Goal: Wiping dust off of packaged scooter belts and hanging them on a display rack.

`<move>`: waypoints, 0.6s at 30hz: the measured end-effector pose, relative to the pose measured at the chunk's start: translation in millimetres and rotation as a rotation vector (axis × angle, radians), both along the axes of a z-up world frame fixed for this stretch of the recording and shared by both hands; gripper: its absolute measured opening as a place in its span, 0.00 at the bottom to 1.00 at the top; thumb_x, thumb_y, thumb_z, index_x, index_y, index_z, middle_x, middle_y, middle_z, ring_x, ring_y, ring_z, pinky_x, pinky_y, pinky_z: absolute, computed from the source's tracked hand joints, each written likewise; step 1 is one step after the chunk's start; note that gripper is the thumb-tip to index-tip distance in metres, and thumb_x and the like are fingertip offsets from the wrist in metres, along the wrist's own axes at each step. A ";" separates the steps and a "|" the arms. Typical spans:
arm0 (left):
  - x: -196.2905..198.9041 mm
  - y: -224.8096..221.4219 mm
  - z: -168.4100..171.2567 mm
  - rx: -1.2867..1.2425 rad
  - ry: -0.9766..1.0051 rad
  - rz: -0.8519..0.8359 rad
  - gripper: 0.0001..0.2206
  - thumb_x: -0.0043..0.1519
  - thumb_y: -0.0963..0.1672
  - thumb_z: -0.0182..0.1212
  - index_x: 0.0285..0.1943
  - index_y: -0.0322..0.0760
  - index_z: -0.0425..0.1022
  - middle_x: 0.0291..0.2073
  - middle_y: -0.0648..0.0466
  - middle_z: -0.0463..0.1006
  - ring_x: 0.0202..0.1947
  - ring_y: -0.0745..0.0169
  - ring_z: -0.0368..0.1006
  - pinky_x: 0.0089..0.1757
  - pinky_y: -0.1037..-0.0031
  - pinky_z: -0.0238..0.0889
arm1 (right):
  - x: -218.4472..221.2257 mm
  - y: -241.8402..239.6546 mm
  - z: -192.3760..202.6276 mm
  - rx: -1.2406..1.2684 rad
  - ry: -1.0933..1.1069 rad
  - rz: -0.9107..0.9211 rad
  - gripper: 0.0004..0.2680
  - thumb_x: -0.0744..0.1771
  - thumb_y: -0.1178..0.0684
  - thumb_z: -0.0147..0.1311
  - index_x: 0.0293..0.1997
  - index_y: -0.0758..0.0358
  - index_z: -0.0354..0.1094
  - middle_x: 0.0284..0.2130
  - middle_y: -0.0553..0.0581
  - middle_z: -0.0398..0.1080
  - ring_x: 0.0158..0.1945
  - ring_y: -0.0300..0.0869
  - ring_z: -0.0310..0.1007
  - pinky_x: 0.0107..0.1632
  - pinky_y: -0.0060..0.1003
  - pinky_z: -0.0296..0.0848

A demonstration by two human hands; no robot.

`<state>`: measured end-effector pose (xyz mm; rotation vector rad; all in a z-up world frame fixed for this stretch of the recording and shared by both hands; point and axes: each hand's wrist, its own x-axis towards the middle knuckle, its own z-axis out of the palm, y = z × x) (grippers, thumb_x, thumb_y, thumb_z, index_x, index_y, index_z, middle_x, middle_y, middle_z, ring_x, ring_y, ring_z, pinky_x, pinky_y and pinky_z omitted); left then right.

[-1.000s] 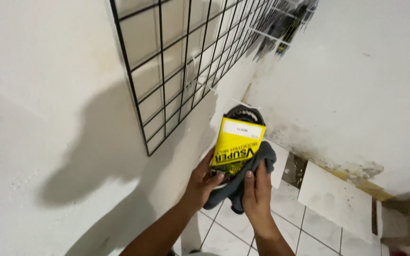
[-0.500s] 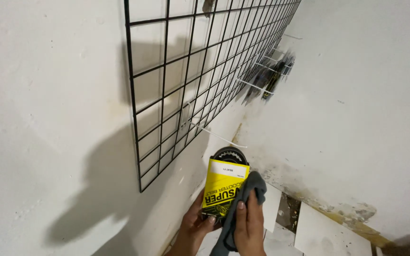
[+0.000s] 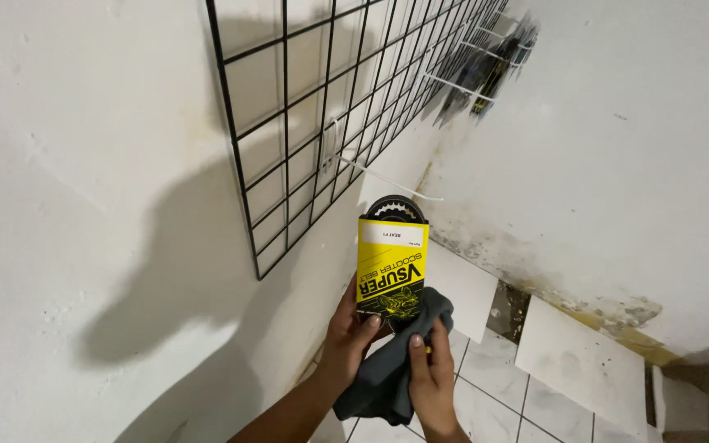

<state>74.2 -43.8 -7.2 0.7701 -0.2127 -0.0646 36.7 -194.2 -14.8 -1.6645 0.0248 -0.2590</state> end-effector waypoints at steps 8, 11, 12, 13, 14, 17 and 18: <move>-4.6 1.5 -10.5 0.198 -0.266 -0.061 0.31 0.66 0.36 0.49 0.80 0.29 0.43 0.77 0.44 0.49 0.72 0.51 0.53 0.61 0.66 0.57 | 3.3 -13.9 -11.6 0.204 -0.081 -0.032 0.15 0.62 0.69 0.49 0.53 0.68 0.67 0.37 0.58 0.72 0.36 0.41 0.67 0.44 0.32 0.68; 4.5 6.1 -10.3 0.445 -0.297 0.052 0.28 0.65 0.39 0.55 0.76 0.30 0.53 0.66 0.45 0.57 0.62 0.50 0.64 0.54 0.65 0.72 | 4.1 -12.2 -5.9 0.167 -0.187 -0.092 0.11 0.64 0.68 0.49 0.49 0.66 0.61 0.34 0.55 0.68 0.35 0.38 0.66 0.43 0.31 0.67; 3.0 4.7 -9.3 0.447 -0.292 0.054 0.28 0.65 0.39 0.55 0.76 0.30 0.53 0.66 0.45 0.57 0.62 0.50 0.64 0.54 0.65 0.72 | 3.9 -11.8 -10.1 0.168 -0.182 -0.089 0.11 0.64 0.68 0.49 0.49 0.66 0.61 0.34 0.55 0.68 0.35 0.38 0.66 0.43 0.31 0.67; 2.0 3.2 -8.2 0.403 -0.304 0.034 0.34 0.64 0.39 0.55 0.79 0.37 0.42 0.69 0.42 0.54 0.64 0.47 0.61 0.56 0.60 0.67 | 4.1 -11.4 -14.1 0.153 -0.201 -0.095 0.11 0.65 0.68 0.50 0.50 0.65 0.60 0.35 0.56 0.69 0.35 0.38 0.66 0.44 0.30 0.67; 0.9 1.7 -6.9 0.359 -0.316 0.015 0.41 0.63 0.40 0.55 0.82 0.43 0.30 0.71 0.39 0.50 0.66 0.43 0.58 0.59 0.55 0.63 | 4.1 -11.0 -18.1 0.138 -0.221 -0.101 0.11 0.65 0.67 0.51 0.51 0.64 0.60 0.36 0.56 0.69 0.36 0.37 0.67 0.44 0.30 0.67; -3.4 0.3 -1.5 0.323 -0.263 -0.019 0.44 0.62 0.41 0.55 0.82 0.46 0.24 0.73 0.39 0.48 0.72 0.39 0.52 0.61 0.51 0.56 | -1.9 -10.9 -35.3 -0.020 -0.219 -0.202 0.15 0.63 0.66 0.56 0.53 0.65 0.59 0.36 0.58 0.70 0.35 0.39 0.70 0.41 0.31 0.71; -1.9 0.2 2.1 0.323 -0.265 -0.017 0.44 0.62 0.41 0.55 0.82 0.46 0.24 0.73 0.39 0.48 0.72 0.39 0.52 0.61 0.51 0.56 | -2.6 -9.8 -33.4 -0.019 -0.221 -0.200 0.15 0.63 0.66 0.56 0.53 0.65 0.59 0.36 0.58 0.70 0.35 0.39 0.70 0.41 0.31 0.71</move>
